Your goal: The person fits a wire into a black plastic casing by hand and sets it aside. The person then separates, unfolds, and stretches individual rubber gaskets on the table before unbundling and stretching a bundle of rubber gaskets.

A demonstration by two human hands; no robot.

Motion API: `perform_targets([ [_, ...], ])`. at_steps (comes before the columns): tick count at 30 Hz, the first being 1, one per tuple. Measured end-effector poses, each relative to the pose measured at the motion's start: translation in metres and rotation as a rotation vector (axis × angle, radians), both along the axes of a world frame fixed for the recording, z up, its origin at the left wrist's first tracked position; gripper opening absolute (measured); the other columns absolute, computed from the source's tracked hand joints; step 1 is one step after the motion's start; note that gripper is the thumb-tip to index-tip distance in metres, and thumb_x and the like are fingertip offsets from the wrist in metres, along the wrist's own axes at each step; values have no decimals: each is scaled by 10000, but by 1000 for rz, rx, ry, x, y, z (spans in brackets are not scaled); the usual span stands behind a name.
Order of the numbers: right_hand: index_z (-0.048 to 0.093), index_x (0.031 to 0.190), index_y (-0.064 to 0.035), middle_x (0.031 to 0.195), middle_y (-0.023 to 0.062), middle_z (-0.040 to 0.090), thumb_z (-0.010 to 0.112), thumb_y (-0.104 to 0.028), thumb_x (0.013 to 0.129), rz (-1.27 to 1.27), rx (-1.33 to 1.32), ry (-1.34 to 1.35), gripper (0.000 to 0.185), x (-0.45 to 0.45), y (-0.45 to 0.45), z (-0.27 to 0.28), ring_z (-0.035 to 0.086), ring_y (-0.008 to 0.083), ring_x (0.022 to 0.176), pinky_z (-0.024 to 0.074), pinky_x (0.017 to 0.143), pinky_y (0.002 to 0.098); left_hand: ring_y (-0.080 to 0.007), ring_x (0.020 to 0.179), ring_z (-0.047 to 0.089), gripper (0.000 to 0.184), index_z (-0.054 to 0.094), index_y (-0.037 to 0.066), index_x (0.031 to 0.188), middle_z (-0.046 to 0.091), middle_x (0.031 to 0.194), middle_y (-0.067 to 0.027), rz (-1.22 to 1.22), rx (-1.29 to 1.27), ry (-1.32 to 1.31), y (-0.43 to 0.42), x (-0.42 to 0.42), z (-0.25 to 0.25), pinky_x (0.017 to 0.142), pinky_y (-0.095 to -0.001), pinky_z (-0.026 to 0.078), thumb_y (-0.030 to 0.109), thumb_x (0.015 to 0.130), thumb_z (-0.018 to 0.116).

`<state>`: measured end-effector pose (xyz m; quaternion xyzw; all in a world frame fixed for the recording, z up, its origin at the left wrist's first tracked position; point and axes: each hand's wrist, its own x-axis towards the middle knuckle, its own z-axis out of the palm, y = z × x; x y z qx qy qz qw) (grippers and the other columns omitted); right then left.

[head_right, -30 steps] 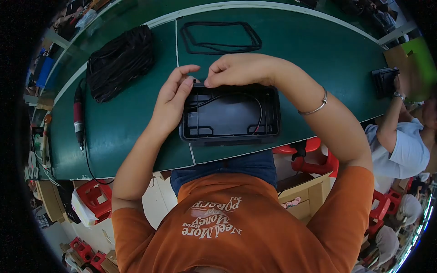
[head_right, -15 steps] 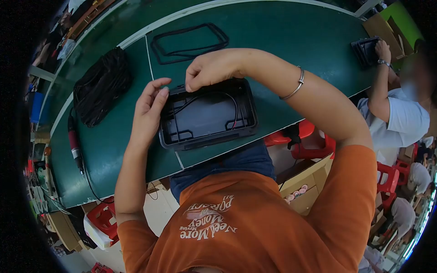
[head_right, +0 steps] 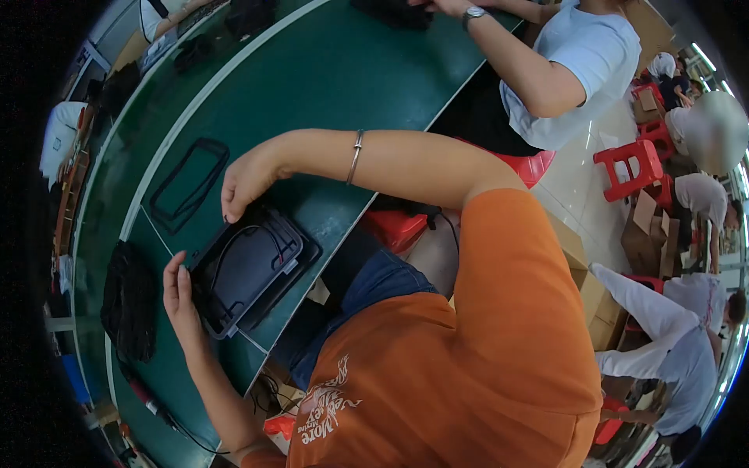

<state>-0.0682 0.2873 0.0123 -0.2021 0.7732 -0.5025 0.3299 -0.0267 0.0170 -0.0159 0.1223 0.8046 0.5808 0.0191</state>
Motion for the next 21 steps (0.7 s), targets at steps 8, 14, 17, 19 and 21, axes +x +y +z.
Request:
perform_targets([
  [8, 578, 1179, -27, 1085, 37, 603, 518, -181, 908, -56, -175, -77, 317, 12, 15, -11, 523, 115, 1006, 393, 898, 242, -54, 857, 465, 209, 568, 41, 1107, 539, 915, 23, 44, 49, -64, 3, 7, 9, 791, -189, 361, 135, 936, 494],
  [14, 520, 1253, -27, 1210, 89, 537, 469, -212, 893, -92, -303, 0, 408, 28, 21, -16, 462, 172, 1147, 311, 1005, 273, -48, 820, 453, 158, 576, 42, 1052, 525, 887, 26, 53, 83, -23, 7, 8, 9, 750, -182, 358, 101, 932, 490],
  [17, 491, 1271, -5, 1225, 108, 527, 460, -163, 848, -137, -452, -42, 453, 29, 23, -28, 447, 188, 1177, 286, 1034, 281, -38, 787, 433, 148, 577, 42, 1035, 506, 855, 39, 35, 104, -21, 5, 9, 8, 721, -175, 344, 107, 935, 490],
  [19, 477, 1276, 12, 1211, 125, 534, 460, -139, 828, -152, -531, -61, 472, 32, 23, -30, 442, 196, 1183, 284, 1040, 288, -34, 766, 421, 146, 578, 41, 1028, 495, 837, 48, 37, 111, -13, 6, 8, 7, 702, -171, 334, 114, 938, 489],
  [21, 464, 1280, 28, 1197, 142, 540, 459, -115, 809, -166, -606, -81, 492, 34, 26, -31, 437, 204, 1188, 282, 1047, 294, -35, 777, 426, 147, 579, 42, 1028, 502, 848, 45, 33, 126, -25, 5, 8, 6, 713, -173, 337, 118, 938, 491],
])
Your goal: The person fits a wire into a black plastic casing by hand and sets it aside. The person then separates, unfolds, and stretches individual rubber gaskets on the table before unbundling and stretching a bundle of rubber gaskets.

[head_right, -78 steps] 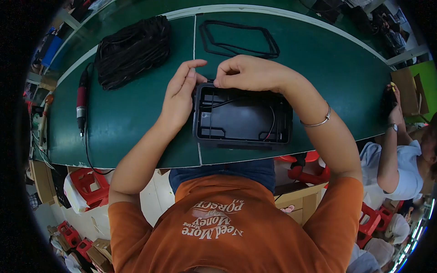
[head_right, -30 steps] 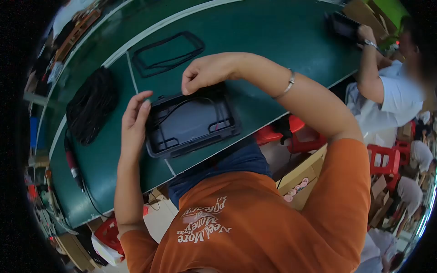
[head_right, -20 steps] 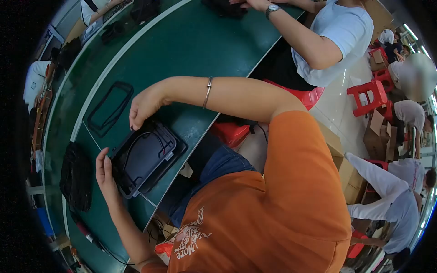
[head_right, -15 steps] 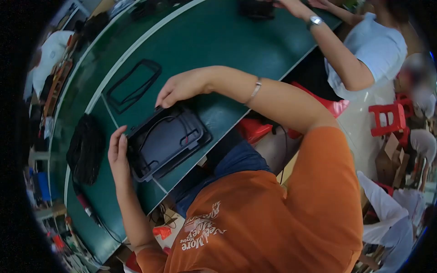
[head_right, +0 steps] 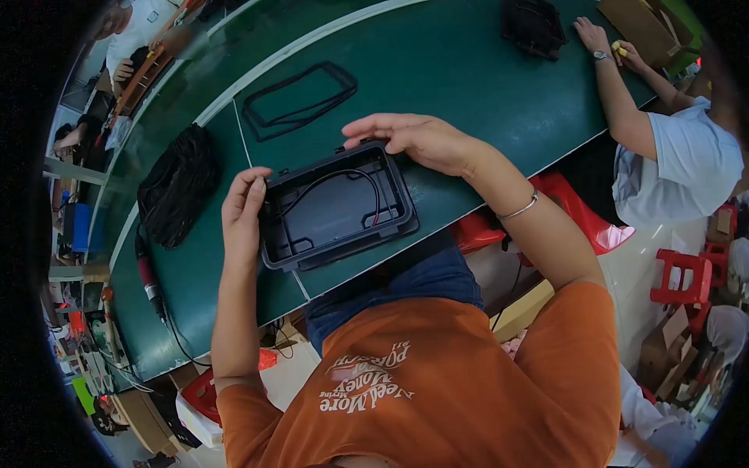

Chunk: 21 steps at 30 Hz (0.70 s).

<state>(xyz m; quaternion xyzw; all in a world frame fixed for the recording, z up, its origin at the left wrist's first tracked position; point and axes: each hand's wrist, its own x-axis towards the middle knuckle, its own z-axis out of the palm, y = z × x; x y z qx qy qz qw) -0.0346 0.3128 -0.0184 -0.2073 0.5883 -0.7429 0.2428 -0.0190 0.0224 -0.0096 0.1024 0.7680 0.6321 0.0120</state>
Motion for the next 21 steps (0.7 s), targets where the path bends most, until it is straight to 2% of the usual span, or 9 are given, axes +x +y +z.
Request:
perform_targets([
  [3, 461, 1262, 47, 1159, 167, 559, 441, -91, 816, -61, -114, -44, 467, -4, 6, -1, 480, 230, 1156, 333, 1027, 322, -40, 800, 434, 149, 582, 42, 1026, 516, 874, 40, 3, 44, -20, 0, 1, 0, 737, -176, 342, 125, 939, 494],
  [6, 494, 1201, 41, 1121, 161, 589, 407, -103, 899, -306, -186, -165, 345, -17, 15, 4, 578, 251, 1043, 456, 912, 340, -46, 835, 444, 149, 583, 42, 1028, 532, 911, 36, 9, 99, -25, -1, 1, 3, 772, -181, 347, 125, 937, 498],
  [9, 504, 1188, 32, 1074, 146, 608, 429, -128, 915, -347, -200, -72, 325, -44, 23, 24, 590, 237, 1010, 466, 882, 328, -46, 844, 467, 140, 590, 52, 1018, 537, 902, 33, -23, 189, -150, -8, -2, 8, 783, -183, 357, 124, 930, 509],
  [12, 528, 1147, 16, 999, 113, 626, 436, -145, 926, -470, -74, 64, 288, -79, 23, 45, 605, 207, 946, 475, 840, 309, -50, 836, 489, 136, 592, 64, 1011, 543, 876, 35, 12, 208, -212, -9, -8, 39, 777, -189, 378, 130, 923, 513],
  [13, 565, 1111, -2, 952, 93, 636, 428, -148, 928, -548, -52, 140, 272, -93, 21, 44, 611, 180, 892, 475, 783, 279, -50, 836, 489, 136, 592, 64, 1011, 543, 876, 35, 68, 205, -182, -12, -14, 48, 777, -189, 378, 130, 923, 513],
  [15, 578, 1084, -15, 901, 63, 635, 428, -122, 930, -695, -15, 256, 240, -121, 22, 19, 602, 143, 825, 467, 744, 249, -57, 845, 509, 136, 588, 61, 1014, 555, 869, 29, 80, 378, -268, -19, -32, 65, 789, -201, 399, 121, 917, 515],
  [17, 588, 1051, -22, 841, 38, 623, 431, -87, 930, -748, 115, 208, 209, -132, 24, -13, 577, 106, 765, 454, 713, 225, -103, 886, 532, 168, 574, 61, 1040, 556, 948, -1, 159, 469, -239, -28, -60, 71, 810, -262, 440, 137, 927, 476],
  [19, 589, 1035, -12, 807, 34, 611, 433, -67, 929, -699, 216, 325, 196, -125, 20, -22, 563, 93, 742, 450, 699, 218, -158, 943, 524, 209, 559, 65, 1079, 538, 1024, -33, 252, 558, -218, -32, -93, 74, 840, -318, 443, 160, 931, 445],
  [21, 588, 1032, -5, 799, 29, 604, 429, -66, 932, -669, 239, 332, 198, -123, 19, -21, 558, 91, 743, 447, 704, 218, -182, 924, 517, 208, 555, 64, 1083, 535, 1030, -36, 361, 564, -202, -39, -140, 69, 810, -338, 443, 145, 920, 453],
])
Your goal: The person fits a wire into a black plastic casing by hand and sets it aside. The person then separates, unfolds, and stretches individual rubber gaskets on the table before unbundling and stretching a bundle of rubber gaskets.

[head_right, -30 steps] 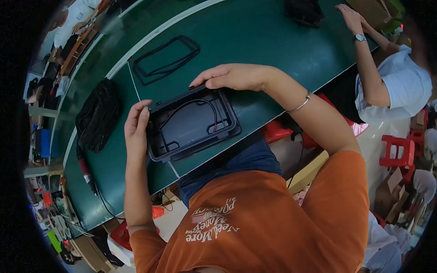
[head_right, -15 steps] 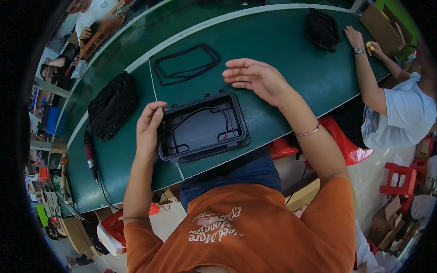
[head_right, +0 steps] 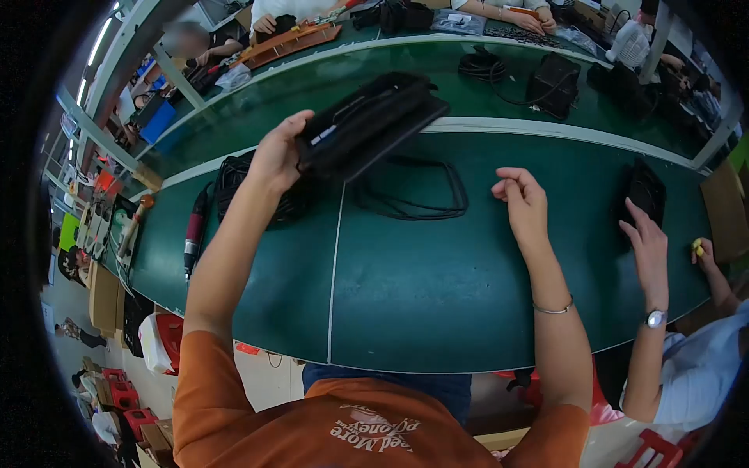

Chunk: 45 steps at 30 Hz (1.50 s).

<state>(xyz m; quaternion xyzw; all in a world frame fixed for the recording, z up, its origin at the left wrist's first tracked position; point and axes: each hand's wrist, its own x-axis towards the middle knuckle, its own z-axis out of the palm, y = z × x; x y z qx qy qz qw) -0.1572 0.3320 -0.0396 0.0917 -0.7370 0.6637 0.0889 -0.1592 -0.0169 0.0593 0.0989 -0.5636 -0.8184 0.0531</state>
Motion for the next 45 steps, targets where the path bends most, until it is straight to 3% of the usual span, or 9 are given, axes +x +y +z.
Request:
perform_targets([
  [8, 606, 980, 0, 766, 34, 610, 447, -48, 914, 18, 110, -32, 179, -2, -4, 1, 566, 88, 732, 466, 688, 220, -270, 954, 509, 327, 500, 42, 1148, 510, 1072, -122, 323, -225, -203, -2, -200, -38, 792, -436, 441, 10, 823, 476],
  [11, 610, 980, -5, 768, 31, 611, 450, -39, 911, 56, 75, -57, 177, -1, -1, 2, 573, 79, 743, 472, 698, 214, -300, 1055, 519, 658, 288, 32, 1396, 495, 1220, -195, 394, -224, 80, 10, -233, -54, 855, -384, 440, -36, 755, 421],
  [17, 609, 984, -8, 767, 26, 609, 454, -40, 914, 62, 151, -31, 173, 1, -2, 7, 565, 80, 736, 461, 683, 214, -321, 1095, 527, 530, 472, -24, 1259, 525, 1220, -215, 434, -665, 299, 53, -226, -38, 935, -332, 403, -11, 730, 449],
  [19, 609, 986, -10, 768, 24, 609, 456, -42, 914, 57, 160, -23, 173, 2, -1, 7, 563, 81, 734, 458, 680, 215, -348, 1130, 508, 498, 493, -6, 1237, 539, 1210, -219, 142, -659, 361, 88, -165, -29, 968, -357, 386, 30, 740, 495],
  [23, 609, 991, -15, 773, 22, 612, 457, -55, 920, 41, 165, 35, 172, 3, 0, 4, 559, 81, 735, 455, 678, 217, -320, 1333, 301, 421, 448, 33, 1270, 381, 1386, -186, -413, -1120, 771, 110, -21, -52, 1080, -379, 265, 120, 871, 554],
  [26, 608, 1002, -12, 786, 24, 619, 483, -70, 917, 32, 213, 67, 162, 4, -2, 6, 562, 76, 726, 453, 667, 213, -371, 1319, 293, 375, 498, 28, 1209, 388, 1363, -202, -580, -1291, 801, 93, 65, -53, 1088, -447, 258, 105, 846, 558],
  [30, 616, 1005, -18, 809, 23, 634, 517, -91, 909, -60, 280, 133, 156, 4, -7, 6, 566, 68, 724, 448, 649, 208, -360, 1318, 301, 351, 525, 33, 1186, 392, 1361, -188, -551, -1415, 731, 46, 111, -69, 1081, -476, 258, 106, 844, 561],
  [36, 648, 881, -52, 831, 81, 651, 588, -118, 824, 120, 626, 550, 105, 16, -96, 46, 581, 267, 862, 449, 763, 361, -365, 1290, 345, 326, 527, 27, 1169, 447, 1313, -183, -379, -1358, 601, 21, 128, -85, 1074, -480, 259, 103, 853, 552],
  [45, 665, 802, -63, 848, 93, 629, 627, -169, 767, 132, 1078, 571, 118, 7, -165, 28, 540, 263, 915, 393, 795, 387, -353, 1290, 350, 342, 516, 33, 1183, 456, 1309, -176, -347, -1318, 577, 17, 122, -91, 1081, -466, 245, 109, 851, 553],
])
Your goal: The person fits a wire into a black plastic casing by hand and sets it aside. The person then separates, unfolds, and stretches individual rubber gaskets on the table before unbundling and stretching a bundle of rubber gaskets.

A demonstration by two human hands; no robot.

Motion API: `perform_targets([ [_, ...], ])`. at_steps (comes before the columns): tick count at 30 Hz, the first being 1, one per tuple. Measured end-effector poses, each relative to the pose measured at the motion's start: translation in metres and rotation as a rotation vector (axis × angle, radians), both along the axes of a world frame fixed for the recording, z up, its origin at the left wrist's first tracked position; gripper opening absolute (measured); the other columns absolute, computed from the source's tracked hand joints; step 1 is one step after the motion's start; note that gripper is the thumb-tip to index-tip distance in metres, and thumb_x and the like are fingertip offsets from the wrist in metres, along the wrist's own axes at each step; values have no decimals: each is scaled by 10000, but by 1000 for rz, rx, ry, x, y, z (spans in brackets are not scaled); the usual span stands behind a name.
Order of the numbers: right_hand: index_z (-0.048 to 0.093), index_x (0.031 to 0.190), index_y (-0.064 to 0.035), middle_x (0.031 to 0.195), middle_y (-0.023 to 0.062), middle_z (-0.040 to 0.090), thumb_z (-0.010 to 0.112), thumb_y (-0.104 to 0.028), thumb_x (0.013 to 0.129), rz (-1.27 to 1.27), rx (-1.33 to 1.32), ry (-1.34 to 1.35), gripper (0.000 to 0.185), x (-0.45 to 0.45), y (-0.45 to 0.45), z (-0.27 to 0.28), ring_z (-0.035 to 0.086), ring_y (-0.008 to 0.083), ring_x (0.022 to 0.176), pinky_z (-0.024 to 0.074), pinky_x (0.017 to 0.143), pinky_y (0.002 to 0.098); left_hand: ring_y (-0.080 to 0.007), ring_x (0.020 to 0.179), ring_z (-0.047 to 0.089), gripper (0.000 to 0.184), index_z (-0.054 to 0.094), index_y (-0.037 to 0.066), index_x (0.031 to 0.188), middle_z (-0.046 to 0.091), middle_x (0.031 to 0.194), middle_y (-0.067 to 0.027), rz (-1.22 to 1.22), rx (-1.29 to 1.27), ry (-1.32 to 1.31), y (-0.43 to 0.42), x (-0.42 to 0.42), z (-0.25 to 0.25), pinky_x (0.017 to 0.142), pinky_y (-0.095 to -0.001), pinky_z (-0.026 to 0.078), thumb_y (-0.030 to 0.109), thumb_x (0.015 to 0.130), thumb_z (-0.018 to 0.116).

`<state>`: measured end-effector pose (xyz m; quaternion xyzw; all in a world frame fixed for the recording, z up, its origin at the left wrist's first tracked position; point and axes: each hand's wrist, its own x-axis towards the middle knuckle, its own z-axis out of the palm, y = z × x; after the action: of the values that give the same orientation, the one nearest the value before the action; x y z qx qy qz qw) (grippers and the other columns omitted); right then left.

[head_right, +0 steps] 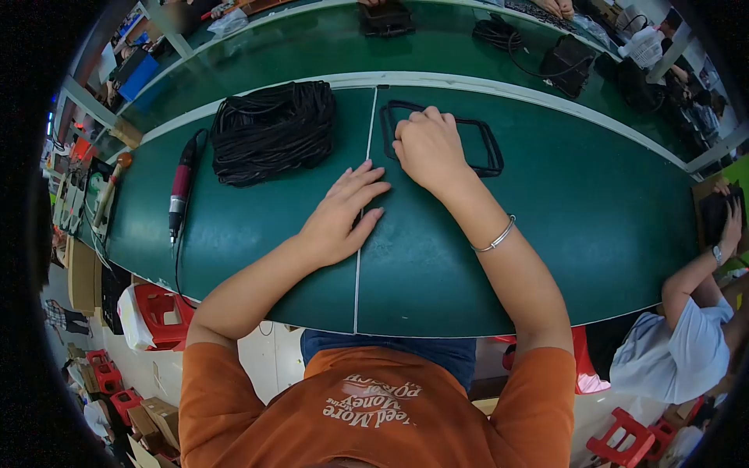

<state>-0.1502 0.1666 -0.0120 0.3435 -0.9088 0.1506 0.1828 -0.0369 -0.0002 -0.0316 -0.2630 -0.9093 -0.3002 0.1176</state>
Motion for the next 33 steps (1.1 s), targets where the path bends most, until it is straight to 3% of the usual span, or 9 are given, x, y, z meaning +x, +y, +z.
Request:
perform_targets([
  [8, 635, 754, -31, 779, 105, 625, 595, -99, 745, -93, -10, -40, 78, -5, -8, 5, 578, 245, 833, 425, 760, 336, -354, 1290, 345, 358, 516, 37, 1187, 451, 1307, -171, -9, 11, -10, 1, 0, -2, 1084, -483, 231, 110, 840, 565],
  [12, 649, 798, -13, 792, 50, 651, 586, -132, 782, 31, -872, -664, 136, -39, 26, 31, 565, 115, 691, 430, 630, 233, -355, 1287, 350, 355, 515, 38, 1188, 457, 1300, -174, -12, 24, -19, 1, 1, -1, 1085, -476, 233, 105, 842, 561],
  [17, 609, 935, -26, 855, 45, 623, 596, -202, 864, 207, -1398, -699, 190, -40, 89, 90, 580, 131, 789, 458, 752, 263, -362, 1257, 388, 318, 536, 19, 1147, 501, 1248, -190, 4, 130, 0, 0, -2, -1, 1072, -457, 274, 100, 841, 563],
  [21, 599, 954, -24, 863, 48, 615, 568, -195, 889, 393, -1311, -551, 186, -12, 119, 124, 570, 117, 770, 461, 724, 246, -317, 1132, 526, 286, 557, 2, 1130, 572, 1160, -160, 53, 362, -74, -1, -8, 18, 952, -355, 407, 116, 868, 567],
  [24, 610, 923, -32, 822, 22, 611, 574, -183, 882, 363, -1070, -574, 161, 29, 115, 138, 535, 75, 685, 436, 631, 202, -191, 985, 599, 294, 569, 5, 1129, 628, 1039, -113, -20, 799, -586, 6, -17, 38, 838, -285, 465, 220, 947, 484],
  [25, 572, 905, -40, 836, 23, 578, 551, -158, 885, 284, -973, -504, 122, 48, 102, 133, 473, 51, 649, 352, 556, 171, -197, 949, 610, 320, 569, -4, 1116, 632, 1017, -123, -91, 950, -810, 9, -21, 51, 816, -289, 475, 252, 954, 465],
  [27, 572, 872, -25, 825, 1, 578, 598, -77, 835, 268, -822, -614, 69, 81, 78, 108, 502, 49, 650, 403, 562, 193, -202, 832, 632, 396, 565, -32, 1079, 644, 954, -136, -226, 1199, -1130, 19, -25, 66, 752, -307, 502, 324, 960, 440],
  [30, 547, 834, -60, 810, 107, 567, 619, -59, 762, 254, -413, -184, 102, 122, 46, 57, 590, 242, 725, 483, 610, 332, -187, 780, 631, 359, 579, -16, 1058, 655, 887, -111, -223, 1245, -1128, 33, -31, 59, 723, -297, 506, 308, 951, 470],
  [33, 519, 802, -61, 804, 106, 551, 619, -106, 769, 247, -322, -317, 114, 149, 31, 17, 585, 291, 748, 484, 629, 387, -135, 681, 607, 242, 596, 1, 1038, 630, 778, -62, -111, 970, -1058, 37, -23, 52, 638, -253, 503, 205, 926, 528],
])
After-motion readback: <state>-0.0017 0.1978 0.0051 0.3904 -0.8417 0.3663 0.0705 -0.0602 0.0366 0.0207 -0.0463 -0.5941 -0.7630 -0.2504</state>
